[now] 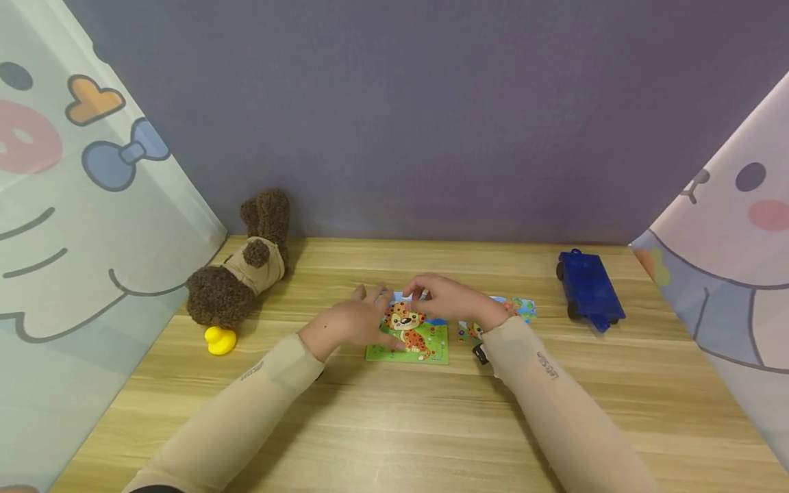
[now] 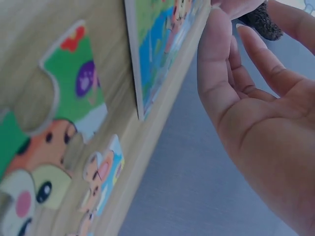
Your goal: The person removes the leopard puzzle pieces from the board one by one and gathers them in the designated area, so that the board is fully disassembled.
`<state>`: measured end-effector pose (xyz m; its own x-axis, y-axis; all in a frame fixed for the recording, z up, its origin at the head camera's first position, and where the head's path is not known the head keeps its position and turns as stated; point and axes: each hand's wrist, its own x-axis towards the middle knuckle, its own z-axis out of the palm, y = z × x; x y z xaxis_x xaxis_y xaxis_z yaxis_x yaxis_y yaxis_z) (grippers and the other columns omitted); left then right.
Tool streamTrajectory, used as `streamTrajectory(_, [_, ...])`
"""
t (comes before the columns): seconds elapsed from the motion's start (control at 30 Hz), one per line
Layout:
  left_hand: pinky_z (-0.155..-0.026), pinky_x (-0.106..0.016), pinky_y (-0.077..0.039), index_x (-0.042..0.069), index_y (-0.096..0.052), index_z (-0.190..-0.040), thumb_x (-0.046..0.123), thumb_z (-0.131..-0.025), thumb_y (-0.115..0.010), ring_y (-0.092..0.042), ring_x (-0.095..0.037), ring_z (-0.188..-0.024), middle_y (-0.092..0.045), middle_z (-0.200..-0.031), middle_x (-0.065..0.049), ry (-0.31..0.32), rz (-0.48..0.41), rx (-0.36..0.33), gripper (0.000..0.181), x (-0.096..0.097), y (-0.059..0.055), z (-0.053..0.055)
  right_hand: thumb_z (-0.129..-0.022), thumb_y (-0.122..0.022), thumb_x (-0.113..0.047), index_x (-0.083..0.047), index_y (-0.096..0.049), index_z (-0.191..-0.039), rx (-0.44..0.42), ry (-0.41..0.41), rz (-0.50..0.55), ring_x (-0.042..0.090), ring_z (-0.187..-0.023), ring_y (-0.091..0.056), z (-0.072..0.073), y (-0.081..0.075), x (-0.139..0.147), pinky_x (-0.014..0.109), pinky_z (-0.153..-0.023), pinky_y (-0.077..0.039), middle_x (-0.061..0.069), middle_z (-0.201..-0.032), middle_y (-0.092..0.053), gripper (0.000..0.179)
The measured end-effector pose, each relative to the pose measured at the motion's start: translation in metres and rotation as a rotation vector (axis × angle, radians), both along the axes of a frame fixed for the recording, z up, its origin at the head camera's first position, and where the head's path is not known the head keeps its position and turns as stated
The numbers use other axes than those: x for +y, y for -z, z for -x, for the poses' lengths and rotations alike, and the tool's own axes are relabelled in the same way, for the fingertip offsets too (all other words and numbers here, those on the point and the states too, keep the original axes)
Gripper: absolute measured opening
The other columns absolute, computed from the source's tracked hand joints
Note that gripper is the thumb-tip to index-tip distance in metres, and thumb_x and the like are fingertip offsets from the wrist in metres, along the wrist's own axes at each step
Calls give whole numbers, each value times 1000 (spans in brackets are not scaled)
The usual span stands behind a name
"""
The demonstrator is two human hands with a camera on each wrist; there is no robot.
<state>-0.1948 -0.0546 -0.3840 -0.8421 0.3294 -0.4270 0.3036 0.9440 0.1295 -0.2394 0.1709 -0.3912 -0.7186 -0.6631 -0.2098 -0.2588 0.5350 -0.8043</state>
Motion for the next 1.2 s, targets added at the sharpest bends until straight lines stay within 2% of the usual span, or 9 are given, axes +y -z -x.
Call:
streamTrajectory(0.1, [-112, -84, -39, 16, -13, -174, 84, -88, -64, -9, -51, -166, -4, -184, -5, 1, 17, 5, 121, 1, 0, 1, -108, -64, -22, -3, -59, -141, 1, -20, -3, 25, -89, -66, 1, 5, -2, 41, -78, -59, 15, -125, -63, 39])
streamTrajectory(0.23, [-113, -83, -40, 14, -13, -174, 85, -88, -62, -11, -49, -167, -6, -184, -6, 5, 31, 10, 121, 2, 0, 3, -101, -71, -13, -1, -62, -133, 21, -38, -11, 19, -84, -59, 3, 11, -5, 32, -73, -55, 14, -113, -62, 35])
streamTrajectory(0.37, [-113, -80, -43, 11, -13, -173, 87, -87, -60, -12, -47, -167, -6, -184, -6, 11, 61, 14, 124, 3, 3, 5, -94, -75, -8, -2, -65, -128, 31, -43, -44, 19, -84, -52, 4, 15, -7, 31, -72, -50, 15, -110, -58, 36])
streamTrajectory(0.8, [-112, -78, -45, 8, -19, -172, 90, -85, -59, -17, -47, -166, -12, -183, -7, 29, 105, 28, 126, 3, 8, 9, -94, -82, -23, -7, -65, -130, 90, -27, -167, 21, -96, -51, 4, 17, -12, 35, -83, -49, 12, -119, -58, 43])
streamTrajectory(1.2, [-108, -80, -48, 6, -23, -171, 89, -84, -62, -20, -48, -165, -16, -182, -8, 33, 96, 40, 126, 3, 12, 11, -91, -87, -26, -7, -60, -128, 52, -14, -221, 21, -97, -51, 4, 17, -16, 35, -84, -48, 11, -120, -54, 50])
